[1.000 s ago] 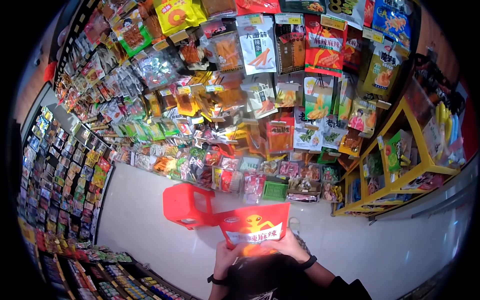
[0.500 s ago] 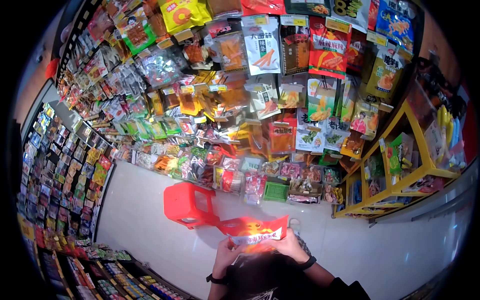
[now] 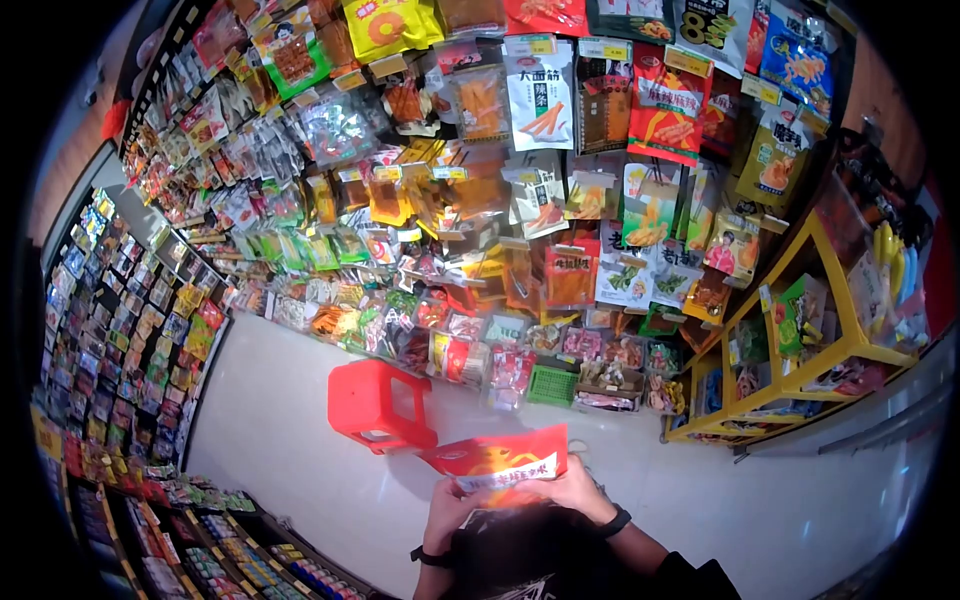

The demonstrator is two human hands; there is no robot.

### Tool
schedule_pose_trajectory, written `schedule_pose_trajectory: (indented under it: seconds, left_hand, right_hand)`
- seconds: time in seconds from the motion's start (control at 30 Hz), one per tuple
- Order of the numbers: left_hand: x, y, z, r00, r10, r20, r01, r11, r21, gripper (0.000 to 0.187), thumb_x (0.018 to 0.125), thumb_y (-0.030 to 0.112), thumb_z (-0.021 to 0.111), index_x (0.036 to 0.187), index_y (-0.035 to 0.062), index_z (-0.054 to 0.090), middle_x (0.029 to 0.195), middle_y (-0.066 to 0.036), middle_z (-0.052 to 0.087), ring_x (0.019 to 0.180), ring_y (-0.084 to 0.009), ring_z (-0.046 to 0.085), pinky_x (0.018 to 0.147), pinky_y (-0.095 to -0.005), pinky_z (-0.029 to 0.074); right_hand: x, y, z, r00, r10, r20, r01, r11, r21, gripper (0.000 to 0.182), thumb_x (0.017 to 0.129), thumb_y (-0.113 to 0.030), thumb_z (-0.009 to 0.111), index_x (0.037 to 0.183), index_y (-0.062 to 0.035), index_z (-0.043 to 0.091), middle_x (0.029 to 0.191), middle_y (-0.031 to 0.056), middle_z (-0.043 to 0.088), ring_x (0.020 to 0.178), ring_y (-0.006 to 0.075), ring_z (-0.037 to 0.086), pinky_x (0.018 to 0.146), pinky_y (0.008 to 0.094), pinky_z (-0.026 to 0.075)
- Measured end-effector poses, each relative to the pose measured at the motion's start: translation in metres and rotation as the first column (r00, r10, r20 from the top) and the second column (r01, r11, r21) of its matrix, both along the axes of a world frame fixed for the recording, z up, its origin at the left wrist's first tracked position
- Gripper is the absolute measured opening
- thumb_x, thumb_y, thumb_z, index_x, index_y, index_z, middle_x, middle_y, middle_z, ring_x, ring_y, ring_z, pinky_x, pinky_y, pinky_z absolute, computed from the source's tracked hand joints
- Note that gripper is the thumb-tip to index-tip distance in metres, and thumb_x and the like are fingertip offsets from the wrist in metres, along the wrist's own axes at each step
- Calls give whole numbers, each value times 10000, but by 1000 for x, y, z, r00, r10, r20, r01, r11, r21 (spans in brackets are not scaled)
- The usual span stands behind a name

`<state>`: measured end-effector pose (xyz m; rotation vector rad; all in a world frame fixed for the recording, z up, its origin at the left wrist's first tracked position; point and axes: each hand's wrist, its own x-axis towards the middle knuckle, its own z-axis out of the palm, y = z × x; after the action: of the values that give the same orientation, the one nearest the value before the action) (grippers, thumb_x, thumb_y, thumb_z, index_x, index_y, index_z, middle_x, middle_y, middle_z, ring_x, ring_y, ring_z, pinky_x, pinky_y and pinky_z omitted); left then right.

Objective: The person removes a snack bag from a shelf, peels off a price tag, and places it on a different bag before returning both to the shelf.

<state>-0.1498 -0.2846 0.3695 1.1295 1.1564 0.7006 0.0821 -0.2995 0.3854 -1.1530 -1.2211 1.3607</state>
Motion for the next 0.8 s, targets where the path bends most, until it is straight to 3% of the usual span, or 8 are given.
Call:
schedule_pose_trajectory:
  seconds: [0.2, 0.37, 0.47, 0.6, 0.8]
  left_hand:
    - [5, 2, 29, 1000, -5, -19, 6, 995, 99, 236, 787, 101, 706, 976, -36, 670, 846, -53, 676, 748, -83, 590, 662, -239, 467]
    - [5, 0, 32, 999, 12, -48, -9, 998, 59, 205, 777, 99, 708, 919, -46, 677, 857, -65, 677, 746, -91, 598, 647, -248, 475]
    - [2, -6, 18, 997, 73, 14, -73, 995, 63, 221, 766, 101, 713, 914, -57, 670, 864, -75, 678, 750, -97, 604, 643, -253, 479]
    - [3, -11, 22, 965, 205, 165, -215, 976, 41, 249, 766, 104, 704, 932, -74, 654, 851, -82, 678, 756, -101, 606, 647, -256, 481]
    - [-5, -11, 37, 968, 249, 35, -250, 968, 31, 263, 783, 88, 640, 980, -85, 632, 897, -97, 672, 777, -105, 603, 683, -264, 482]
  right_hand:
    - [-1, 0, 11, 1000, 6, -26, -7, 1000, -20, 463, 694, -42, 798, 1091, 3, 564, 1018, 40, 651, 918, 98, 600, 810, 267, 494]
    - [-1, 5, 8, 994, 36, -104, -40, 999, -36, 515, 689, -51, 804, 1127, -1, 538, 1044, 44, 642, 943, 101, 594, 827, 276, 494]
    - [-6, 8, 17, 991, 62, -115, -66, 997, -35, 402, 720, -56, 782, 1077, -5, 605, 996, 31, 668, 894, 83, 604, 792, 256, 495]
    - [-13, 15, 13, 992, 113, -62, -117, 991, -69, 381, 733, -83, 777, 1066, 1, 613, 990, 38, 675, 881, 88, 611, 776, 256, 497]
    - [-22, 36, -3, 973, 208, 105, -207, 978, -21, 334, 744, -89, 768, 1036, -23, 620, 931, 34, 678, 825, 85, 612, 742, 264, 507]
